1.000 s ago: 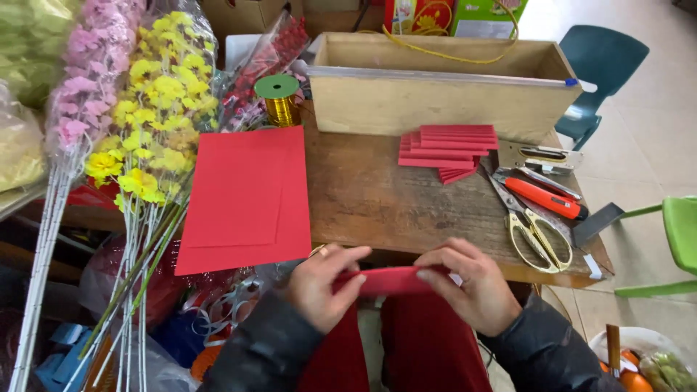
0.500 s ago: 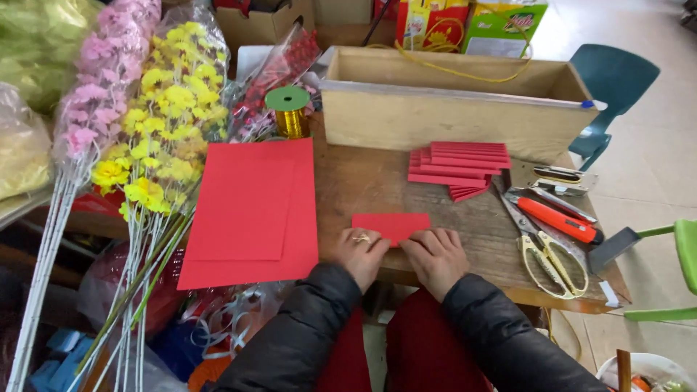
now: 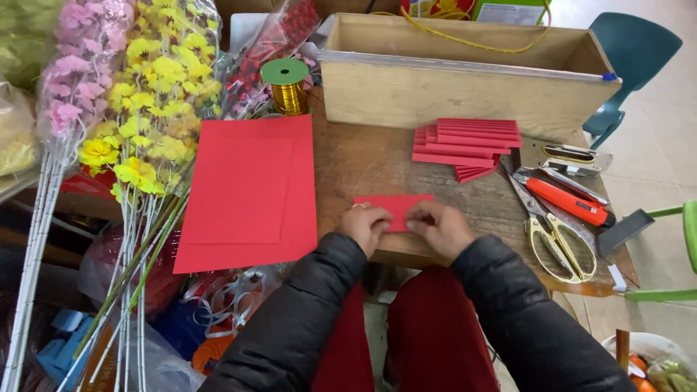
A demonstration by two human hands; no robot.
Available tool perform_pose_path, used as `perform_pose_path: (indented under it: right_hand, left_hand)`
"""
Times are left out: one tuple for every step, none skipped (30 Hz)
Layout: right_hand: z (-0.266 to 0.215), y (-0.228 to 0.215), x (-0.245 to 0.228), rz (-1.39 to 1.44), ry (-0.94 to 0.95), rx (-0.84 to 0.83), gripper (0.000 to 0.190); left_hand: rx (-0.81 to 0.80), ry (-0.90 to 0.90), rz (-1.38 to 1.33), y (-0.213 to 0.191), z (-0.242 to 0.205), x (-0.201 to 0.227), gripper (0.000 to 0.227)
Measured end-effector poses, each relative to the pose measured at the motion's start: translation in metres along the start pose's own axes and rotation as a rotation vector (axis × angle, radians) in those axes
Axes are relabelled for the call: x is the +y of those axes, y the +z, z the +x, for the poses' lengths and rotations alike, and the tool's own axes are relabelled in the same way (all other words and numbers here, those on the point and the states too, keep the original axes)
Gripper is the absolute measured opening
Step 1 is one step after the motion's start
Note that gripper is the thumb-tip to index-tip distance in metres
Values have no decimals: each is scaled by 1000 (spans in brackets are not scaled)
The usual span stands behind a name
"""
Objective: Folding small strips of red paper into accordion-style fans on a wooden workbench.
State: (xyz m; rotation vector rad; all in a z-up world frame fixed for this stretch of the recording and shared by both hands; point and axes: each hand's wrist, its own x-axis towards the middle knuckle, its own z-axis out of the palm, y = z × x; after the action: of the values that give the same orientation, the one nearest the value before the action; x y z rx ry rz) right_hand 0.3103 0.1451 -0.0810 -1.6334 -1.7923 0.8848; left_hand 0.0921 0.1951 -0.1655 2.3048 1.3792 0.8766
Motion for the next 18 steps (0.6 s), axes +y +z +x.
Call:
perform_pose_path:
  right_hand:
    - [1, -2, -3, 1, 3, 1, 18]
    - [1, -3, -6, -9, 39, -5, 18]
    - [3, -4, -10, -18, 72, -12, 18]
    - [1, -5, -13, -16, 73, -12, 18]
    - [-1, -7, -17, -24, 81, -3, 17]
    - [-3, -8, -20, -32, 88, 7, 15]
    - [-4, -8, -20, -32, 87, 6, 15]
    - [-5, -9, -20, -51, 81, 23, 15]
    - [-6, -9, -20, -70, 74, 41, 15]
    - [-8, -9, -21, -70, 73, 41, 15]
    - [-11, -8, -22, -88, 53, 60, 14]
    - [-14, -8, -22, -105, 32, 79, 13]
    - [-16, -8, -24, -105, 31, 78, 13]
    - [-18, -8, -25, -84, 31, 89, 12]
    - [-20, -7, -27, -63, 33, 98, 12]
    - [-21, -5, -24, -62, 34, 96, 12]
    - [-21, -4, -21, -72, 19, 107, 11]
    - [-22, -3, -18, -82, 3, 119, 11]
  left_hand:
    - [-3, 1, -1, 3, 1, -5, 7]
    - [-44, -30, -23, 6, 2, -9, 9]
    - [-84, -64, -42, 7, 2, -15, 12]
    - [-86, -64, -41, 8, 1, -16, 12]
    - [-82, -49, -17, 9, 0, -17, 18]
    - [-79, -34, 7, 9, -1, -18, 24]
    - [-79, -35, 7, 14, -1, -22, 24]
    - [-75, -42, 25, 19, -1, -25, 22]
    - [-71, -50, 43, 23, -1, -29, 21]
    - [-70, -51, 43, 19, -2, -24, 21]
    - [-61, -51, 65, 16, -3, -19, 21]
    - [-52, -51, 86, 12, -5, -13, 21]
    - [-51, -52, 87, 12, -6, -13, 21]
    - [-35, -25, 117, 12, -7, -14, 20]
    - [-21, 1, 146, 12, -10, -14, 19]
    - [-22, 0, 147, 10, -12, -13, 19]
    - [-17, 13, 139, 8, -12, -12, 20]
    - [-13, 26, 131, 5, -12, -11, 20]
